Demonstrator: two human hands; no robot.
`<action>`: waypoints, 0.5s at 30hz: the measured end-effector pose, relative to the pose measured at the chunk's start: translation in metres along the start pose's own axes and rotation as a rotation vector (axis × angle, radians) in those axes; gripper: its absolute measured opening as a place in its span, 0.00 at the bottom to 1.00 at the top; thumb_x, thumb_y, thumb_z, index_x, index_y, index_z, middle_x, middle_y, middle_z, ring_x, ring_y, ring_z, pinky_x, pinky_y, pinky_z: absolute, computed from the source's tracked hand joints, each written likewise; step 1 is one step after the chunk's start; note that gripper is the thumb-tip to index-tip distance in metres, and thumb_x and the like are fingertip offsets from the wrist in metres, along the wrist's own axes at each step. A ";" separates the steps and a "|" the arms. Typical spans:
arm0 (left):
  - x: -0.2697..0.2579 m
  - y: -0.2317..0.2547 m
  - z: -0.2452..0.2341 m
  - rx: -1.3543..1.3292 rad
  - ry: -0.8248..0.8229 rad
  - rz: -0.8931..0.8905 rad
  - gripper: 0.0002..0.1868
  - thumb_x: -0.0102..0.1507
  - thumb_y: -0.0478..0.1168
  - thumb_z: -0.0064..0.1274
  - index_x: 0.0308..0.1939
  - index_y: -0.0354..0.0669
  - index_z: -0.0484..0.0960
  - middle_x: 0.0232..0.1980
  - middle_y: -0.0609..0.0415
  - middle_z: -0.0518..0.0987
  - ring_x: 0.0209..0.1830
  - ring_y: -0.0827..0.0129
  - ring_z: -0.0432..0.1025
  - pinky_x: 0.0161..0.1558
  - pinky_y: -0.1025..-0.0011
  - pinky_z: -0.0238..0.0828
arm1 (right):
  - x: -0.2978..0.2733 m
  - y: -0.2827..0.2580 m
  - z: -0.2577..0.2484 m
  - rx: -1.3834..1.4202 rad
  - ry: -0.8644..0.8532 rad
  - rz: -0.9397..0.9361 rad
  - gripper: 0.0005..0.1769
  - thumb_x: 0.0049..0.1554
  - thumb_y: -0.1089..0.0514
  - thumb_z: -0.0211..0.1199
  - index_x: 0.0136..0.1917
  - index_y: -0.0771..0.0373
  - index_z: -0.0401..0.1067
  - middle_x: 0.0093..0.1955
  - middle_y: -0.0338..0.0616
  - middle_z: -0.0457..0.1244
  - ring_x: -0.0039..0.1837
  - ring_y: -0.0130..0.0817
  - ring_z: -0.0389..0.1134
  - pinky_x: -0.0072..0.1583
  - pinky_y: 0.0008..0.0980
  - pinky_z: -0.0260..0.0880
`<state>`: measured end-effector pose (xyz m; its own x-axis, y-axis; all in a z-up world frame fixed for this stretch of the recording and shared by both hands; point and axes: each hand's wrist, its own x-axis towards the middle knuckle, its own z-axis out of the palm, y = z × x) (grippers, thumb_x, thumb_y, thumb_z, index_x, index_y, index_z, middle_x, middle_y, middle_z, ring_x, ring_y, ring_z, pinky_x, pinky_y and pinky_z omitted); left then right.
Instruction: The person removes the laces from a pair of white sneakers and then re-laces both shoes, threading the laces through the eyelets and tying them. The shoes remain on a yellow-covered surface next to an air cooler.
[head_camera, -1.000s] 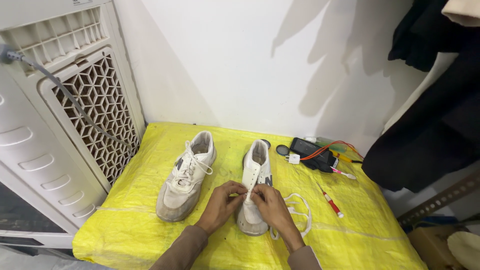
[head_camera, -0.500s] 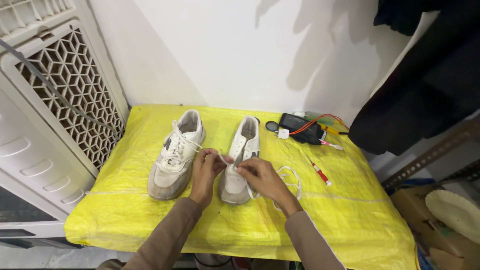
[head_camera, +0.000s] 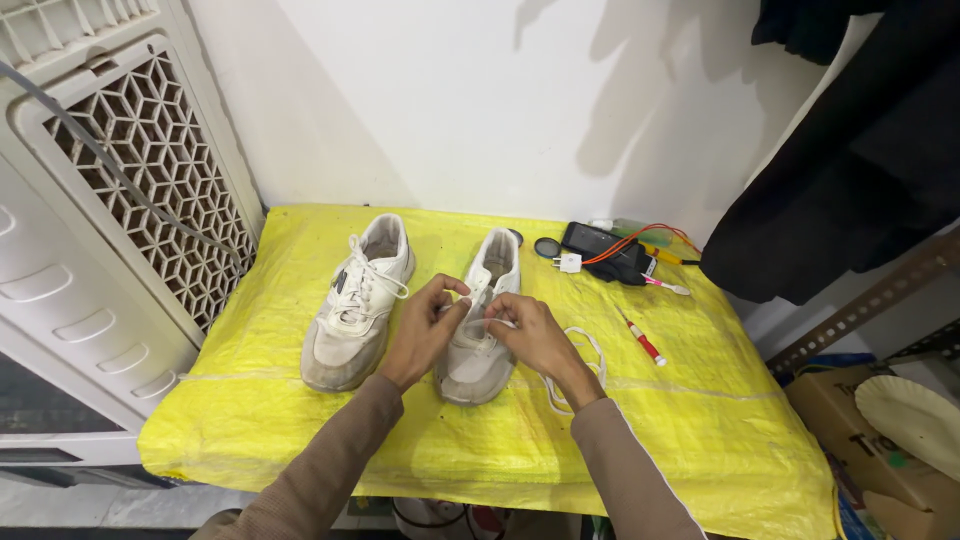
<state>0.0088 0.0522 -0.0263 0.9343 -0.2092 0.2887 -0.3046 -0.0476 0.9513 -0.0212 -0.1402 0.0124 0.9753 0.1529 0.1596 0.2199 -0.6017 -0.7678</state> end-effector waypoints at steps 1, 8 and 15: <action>0.004 0.000 -0.003 -0.102 0.025 -0.038 0.08 0.64 0.40 0.55 0.45 0.41 0.81 0.23 0.66 0.63 0.23 0.79 0.57 0.26 0.74 0.54 | 0.003 0.000 -0.002 -0.037 -0.003 -0.003 0.10 0.54 0.56 0.66 0.46 0.64 0.78 0.40 0.47 0.72 0.45 0.37 0.72 0.49 0.37 0.72; 0.010 -0.001 -0.030 0.464 -0.127 0.033 0.10 0.60 0.43 0.59 0.36 0.39 0.84 0.19 0.52 0.73 0.18 0.64 0.66 0.24 0.62 0.63 | 0.006 -0.004 -0.020 -0.207 -0.119 0.115 0.12 0.52 0.53 0.69 0.47 0.61 0.82 0.44 0.46 0.73 0.48 0.35 0.75 0.53 0.37 0.72; -0.002 0.012 -0.021 0.860 -0.252 0.175 0.17 0.63 0.48 0.56 0.31 0.36 0.82 0.28 0.38 0.80 0.30 0.44 0.76 0.36 0.52 0.73 | 0.001 -0.015 -0.015 -0.236 -0.134 0.071 0.12 0.53 0.54 0.67 0.48 0.61 0.79 0.39 0.49 0.71 0.41 0.40 0.72 0.48 0.40 0.71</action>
<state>0.0066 0.0724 -0.0130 0.8244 -0.4844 0.2927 -0.5655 -0.6857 0.4583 -0.0234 -0.1429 0.0335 0.9802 0.1972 0.0150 0.1658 -0.7781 -0.6059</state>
